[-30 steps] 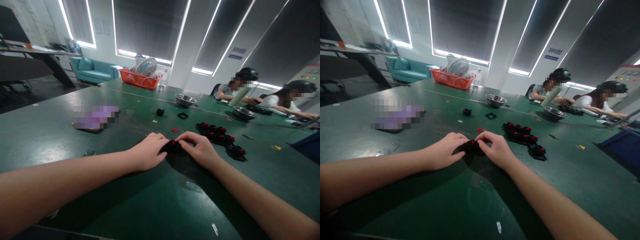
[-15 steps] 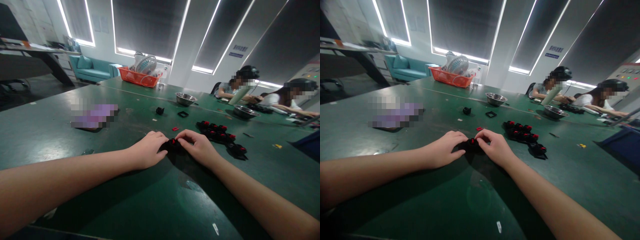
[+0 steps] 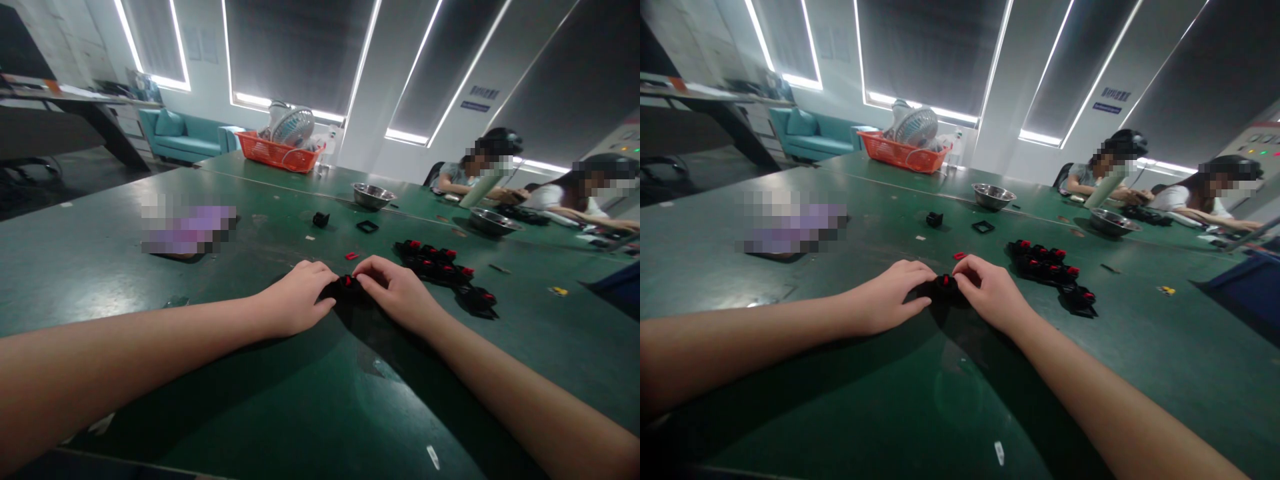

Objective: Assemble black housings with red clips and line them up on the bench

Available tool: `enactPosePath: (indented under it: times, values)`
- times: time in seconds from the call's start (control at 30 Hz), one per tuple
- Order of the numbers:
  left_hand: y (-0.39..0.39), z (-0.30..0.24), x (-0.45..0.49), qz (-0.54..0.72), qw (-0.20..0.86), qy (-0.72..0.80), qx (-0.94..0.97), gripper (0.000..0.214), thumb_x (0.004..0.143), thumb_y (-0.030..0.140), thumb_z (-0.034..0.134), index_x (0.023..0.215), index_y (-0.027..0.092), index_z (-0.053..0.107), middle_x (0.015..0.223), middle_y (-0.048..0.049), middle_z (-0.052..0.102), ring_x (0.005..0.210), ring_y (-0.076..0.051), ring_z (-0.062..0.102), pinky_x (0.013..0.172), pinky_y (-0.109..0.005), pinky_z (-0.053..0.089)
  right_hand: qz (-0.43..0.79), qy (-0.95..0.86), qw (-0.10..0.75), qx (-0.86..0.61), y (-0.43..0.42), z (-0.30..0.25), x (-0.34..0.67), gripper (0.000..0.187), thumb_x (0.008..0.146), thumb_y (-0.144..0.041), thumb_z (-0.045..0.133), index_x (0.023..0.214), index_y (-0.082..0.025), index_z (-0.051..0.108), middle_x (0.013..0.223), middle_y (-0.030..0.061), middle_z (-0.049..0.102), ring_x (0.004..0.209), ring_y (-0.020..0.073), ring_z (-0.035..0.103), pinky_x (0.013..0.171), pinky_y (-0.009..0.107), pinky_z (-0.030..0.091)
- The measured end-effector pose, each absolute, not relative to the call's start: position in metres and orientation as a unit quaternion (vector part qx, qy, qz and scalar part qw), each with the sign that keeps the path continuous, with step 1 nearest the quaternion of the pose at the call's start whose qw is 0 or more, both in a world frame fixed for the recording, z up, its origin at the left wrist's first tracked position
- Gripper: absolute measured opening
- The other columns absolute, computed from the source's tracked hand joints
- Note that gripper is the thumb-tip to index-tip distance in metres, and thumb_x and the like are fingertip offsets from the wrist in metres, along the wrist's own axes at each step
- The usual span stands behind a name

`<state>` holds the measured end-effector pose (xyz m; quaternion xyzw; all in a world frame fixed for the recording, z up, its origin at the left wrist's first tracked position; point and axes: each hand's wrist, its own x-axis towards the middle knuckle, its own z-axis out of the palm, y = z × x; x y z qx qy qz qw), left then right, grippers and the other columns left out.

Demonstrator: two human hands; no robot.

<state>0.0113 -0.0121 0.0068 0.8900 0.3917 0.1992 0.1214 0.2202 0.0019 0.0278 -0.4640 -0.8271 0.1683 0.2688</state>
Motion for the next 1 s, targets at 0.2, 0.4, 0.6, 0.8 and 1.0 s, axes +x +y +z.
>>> enactPosePath:
  times: [0.2,0.4,0.6,0.8,1.0]
  values:
    - [-0.012,0.008,0.011,0.198,0.122,0.391,0.890,0.029,0.090,0.022,0.054,0.116,0.011,0.062,0.119,-0.0134,0.062,0.114,-0.027,0.054,0.104,-0.044,0.041,0.193,-0.812,0.273,-0.478,0.002,0.026,0.221,0.011,0.085,-0.029,0.053,0.084,-0.020,0.059,0.076,0.0015,0.063,0.069,0.0175,0.058,0.065,0.031,0.045]
    - [-0.014,0.010,0.009,0.198,0.127,0.391,0.890,0.029,0.090,0.023,0.055,0.115,0.012,0.062,0.120,-0.0129,0.062,0.116,-0.027,0.053,0.105,-0.044,0.040,0.334,-0.723,0.331,-0.506,0.009,0.023,0.223,0.014,0.078,-0.033,0.062,0.084,-0.020,0.062,0.081,0.0018,0.066,0.077,0.0180,0.061,0.074,0.035,0.050]
    - [-0.016,0.010,0.007,0.204,0.137,0.395,0.885,0.030,0.089,0.022,0.054,0.116,0.011,0.062,0.120,-0.0128,0.062,0.115,-0.028,0.053,0.105,-0.044,0.041,0.370,-0.691,0.345,-0.516,0.015,0.021,0.227,0.025,0.062,-0.025,0.072,0.084,-0.019,0.060,0.080,-0.0002,0.063,0.075,0.0148,0.061,0.073,0.033,0.051]
    - [-0.017,0.010,0.004,0.211,0.139,0.409,0.877,0.038,0.088,0.020,0.054,0.126,0.011,0.055,0.126,-0.0125,0.061,0.117,-0.028,0.054,0.105,-0.044,0.042,0.386,-0.681,0.346,-0.517,0.014,0.022,0.225,0.028,0.058,-0.026,0.075,0.075,-0.021,0.054,0.069,-0.0038,0.058,0.065,0.0131,0.058,0.065,0.030,0.050]
    - [-0.019,0.013,0.005,0.214,0.150,0.418,0.870,0.044,0.088,0.020,0.055,0.130,0.009,0.051,0.129,-0.0139,0.059,0.121,-0.028,0.052,0.107,-0.044,0.041,0.365,-0.697,0.337,-0.517,0.013,0.024,0.223,0.026,0.062,-0.031,0.074,0.075,-0.020,0.055,0.065,-0.0056,0.055,0.060,0.0119,0.053,0.059,0.028,0.046]
